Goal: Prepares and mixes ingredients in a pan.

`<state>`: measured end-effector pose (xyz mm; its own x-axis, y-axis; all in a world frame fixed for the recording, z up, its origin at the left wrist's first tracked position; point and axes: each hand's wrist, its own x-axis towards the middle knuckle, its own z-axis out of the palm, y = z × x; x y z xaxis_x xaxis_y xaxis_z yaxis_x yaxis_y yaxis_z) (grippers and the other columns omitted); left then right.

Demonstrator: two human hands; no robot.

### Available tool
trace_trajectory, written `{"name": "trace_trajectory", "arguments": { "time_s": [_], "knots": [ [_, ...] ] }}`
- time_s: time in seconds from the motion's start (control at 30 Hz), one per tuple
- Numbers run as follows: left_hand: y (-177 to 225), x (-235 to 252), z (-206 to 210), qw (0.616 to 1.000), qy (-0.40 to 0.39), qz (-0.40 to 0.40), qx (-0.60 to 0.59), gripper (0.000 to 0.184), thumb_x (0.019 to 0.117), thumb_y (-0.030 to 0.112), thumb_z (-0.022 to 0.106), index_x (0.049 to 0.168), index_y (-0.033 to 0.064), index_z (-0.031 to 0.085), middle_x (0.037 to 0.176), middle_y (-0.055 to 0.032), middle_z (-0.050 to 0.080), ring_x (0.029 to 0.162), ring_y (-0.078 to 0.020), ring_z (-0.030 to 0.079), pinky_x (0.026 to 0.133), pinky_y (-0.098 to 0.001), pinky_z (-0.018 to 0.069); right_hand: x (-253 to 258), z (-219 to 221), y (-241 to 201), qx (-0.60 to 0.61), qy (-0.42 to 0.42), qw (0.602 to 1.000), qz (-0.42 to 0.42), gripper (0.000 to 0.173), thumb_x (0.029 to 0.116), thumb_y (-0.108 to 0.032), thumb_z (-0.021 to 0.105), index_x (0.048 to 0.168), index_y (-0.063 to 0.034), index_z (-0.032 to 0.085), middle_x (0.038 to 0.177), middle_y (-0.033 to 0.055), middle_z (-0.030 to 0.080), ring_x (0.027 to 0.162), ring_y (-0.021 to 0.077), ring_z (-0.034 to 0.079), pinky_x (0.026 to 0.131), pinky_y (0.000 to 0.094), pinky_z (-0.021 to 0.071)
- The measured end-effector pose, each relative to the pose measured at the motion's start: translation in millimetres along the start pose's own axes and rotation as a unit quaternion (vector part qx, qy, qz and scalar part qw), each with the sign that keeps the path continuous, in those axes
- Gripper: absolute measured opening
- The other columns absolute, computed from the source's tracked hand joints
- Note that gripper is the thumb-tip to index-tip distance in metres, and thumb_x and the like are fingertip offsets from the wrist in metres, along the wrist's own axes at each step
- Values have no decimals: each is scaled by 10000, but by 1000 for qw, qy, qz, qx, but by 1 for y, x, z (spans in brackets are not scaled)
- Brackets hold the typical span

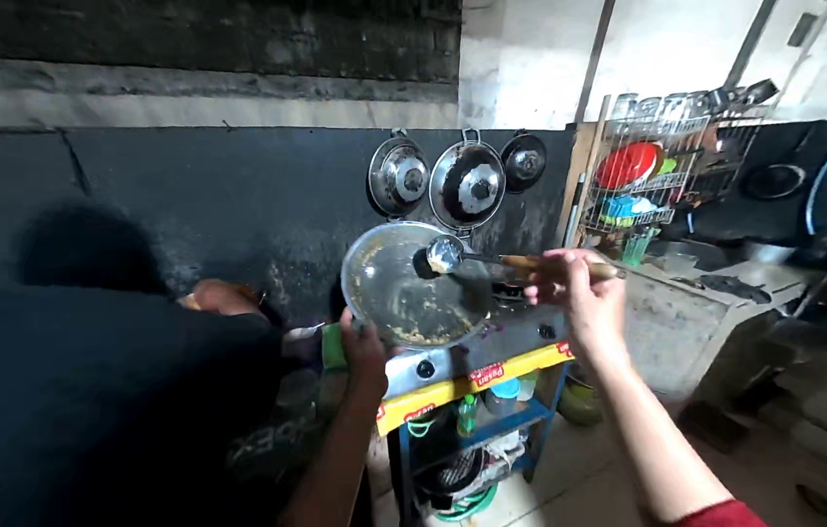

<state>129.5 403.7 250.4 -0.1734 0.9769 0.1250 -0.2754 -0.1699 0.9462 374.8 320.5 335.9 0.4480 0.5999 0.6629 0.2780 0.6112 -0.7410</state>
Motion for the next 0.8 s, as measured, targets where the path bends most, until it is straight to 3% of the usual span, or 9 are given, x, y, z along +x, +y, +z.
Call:
{"name": "trace_trajectory", "arguments": {
  "time_s": [0.07,0.13,0.23,0.3,0.37,0.43,0.5,0.63,0.8],
  "knots": [
    [4,40,21,998,65,7,-10,548,1083,123,413,1597,186,234,1378,-275,505,1024,-400,644,753,-584,574,41,15,37,12,20,1000,16,285,1100,-193,424,1153,-13,638,858,74,741,649,172,726,594,340,641],
    [-1,75,30,994,110,22,-4,570,1086,119,415,1608,190,198,1432,-261,476,1096,-396,634,808,-583,571,72,28,83,12,19,999,33,303,1104,-218,420,1150,-17,642,828,72,735,635,174,722,583,341,638],
    [-26,137,23,981,176,82,25,551,1057,154,529,1561,191,308,1307,-207,588,975,-320,682,731,-513,600,107,52,168,-55,-48,997,15,292,1081,-228,456,1139,-43,674,823,73,727,632,182,716,584,384,642],
    [-37,167,13,975,199,85,56,537,1062,118,467,1568,181,299,1338,-206,563,1004,-309,670,767,-520,595,116,70,217,-165,-133,977,-14,249,1067,-200,497,1159,-67,686,838,86,720,656,204,704,604,433,616],
    [-34,185,13,970,230,58,56,496,1075,107,408,1552,197,307,1253,-189,571,888,-280,672,678,-477,590,127,88,254,-247,-236,937,-72,194,1015,-128,611,1174,-72,706,938,127,740,774,276,723,703,522,604],
    [-34,197,9,966,251,38,48,480,1073,111,407,1536,223,351,1242,-178,580,869,-288,667,652,-478,581,137,101,285,-271,-326,899,-109,201,992,-177,659,1179,-123,711,999,97,727,834,254,720,753,497,611],
    [-36,207,2,964,259,30,57,483,1067,110,398,1531,240,370,1257,-168,583,879,-293,671,649,-482,578,146,111,303,-274,-374,879,-112,197,998,-222,649,1142,-117,733,992,98,735,858,265,724,792,511,604],
    [-40,222,0,963,256,23,77,470,1073,120,392,1528,239,384,1206,-138,613,829,-256,680,629,-449,585,153,114,313,-227,-372,894,-103,196,1014,-300,631,1060,-142,738,849,38,721,717,191,697,672,461,600],
    [-44,237,2,964,253,17,81,461,1067,126,436,1515,232,422,1209,-122,616,847,-228,664,641,-409,570,166,99,307,-202,-376,879,-213,200,988,-300,603,1043,-173,748,957,-37,724,794,70,694,692,298,611]
  ]
}}
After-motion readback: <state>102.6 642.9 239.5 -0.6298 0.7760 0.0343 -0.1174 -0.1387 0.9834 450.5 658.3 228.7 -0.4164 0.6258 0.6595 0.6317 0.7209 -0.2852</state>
